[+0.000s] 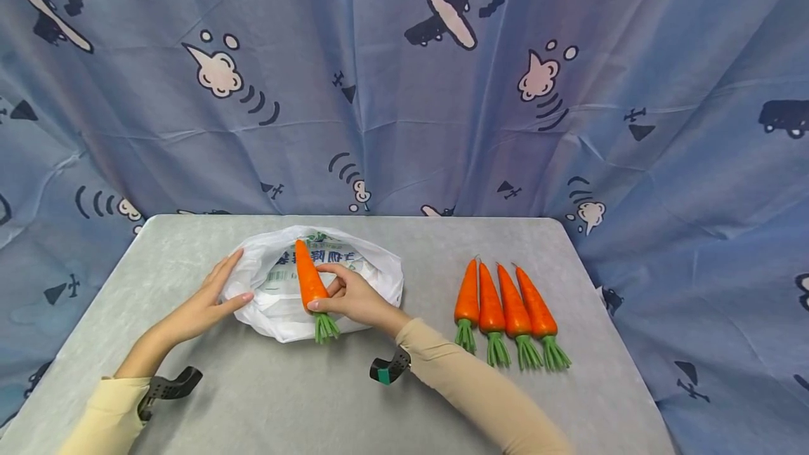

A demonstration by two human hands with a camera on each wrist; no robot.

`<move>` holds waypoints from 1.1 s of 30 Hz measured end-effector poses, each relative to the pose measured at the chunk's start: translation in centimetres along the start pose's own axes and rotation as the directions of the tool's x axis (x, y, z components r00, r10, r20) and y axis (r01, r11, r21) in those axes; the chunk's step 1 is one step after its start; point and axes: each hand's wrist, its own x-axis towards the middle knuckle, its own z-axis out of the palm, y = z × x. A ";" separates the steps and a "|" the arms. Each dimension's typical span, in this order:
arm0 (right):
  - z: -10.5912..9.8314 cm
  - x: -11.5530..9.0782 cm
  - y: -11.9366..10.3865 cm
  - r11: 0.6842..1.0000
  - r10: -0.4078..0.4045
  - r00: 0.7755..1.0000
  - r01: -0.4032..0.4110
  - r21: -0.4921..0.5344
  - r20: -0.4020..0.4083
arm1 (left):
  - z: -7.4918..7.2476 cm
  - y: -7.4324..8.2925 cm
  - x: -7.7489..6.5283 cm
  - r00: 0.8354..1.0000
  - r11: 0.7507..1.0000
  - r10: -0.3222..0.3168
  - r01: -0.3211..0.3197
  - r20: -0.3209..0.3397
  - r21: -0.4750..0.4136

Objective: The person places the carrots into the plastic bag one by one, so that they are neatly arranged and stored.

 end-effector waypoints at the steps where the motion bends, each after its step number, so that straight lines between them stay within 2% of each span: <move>1: 0.1 0.0 0.0 1.000 0.001 1.000 -0.001 0.001 0.003 | 0.0 0.0 0.0 1.000 1.000 -0.001 0.001 -0.001 -0.001; 16: 0.8 -0.8 0.6 1.000 -0.029 0.998 0.029 0.011 0.062 | -0.1 0.4 0.0 0.999 0.998 0.038 -0.038 -0.010 -0.046; 26: 2.1 1.1 0.5 0.999 0.012 0.997 -0.008 -0.048 0.071 | 0.2 0.4 0.1 0.999 0.998 0.045 -0.046 -0.006 -0.037; 33: 3.2 2.9 0.5 0.997 0.061 0.998 -0.059 -0.046 0.028 | 0.2 0.4 0.1 0.999 0.999 0.035 -0.035 -0.001 -0.030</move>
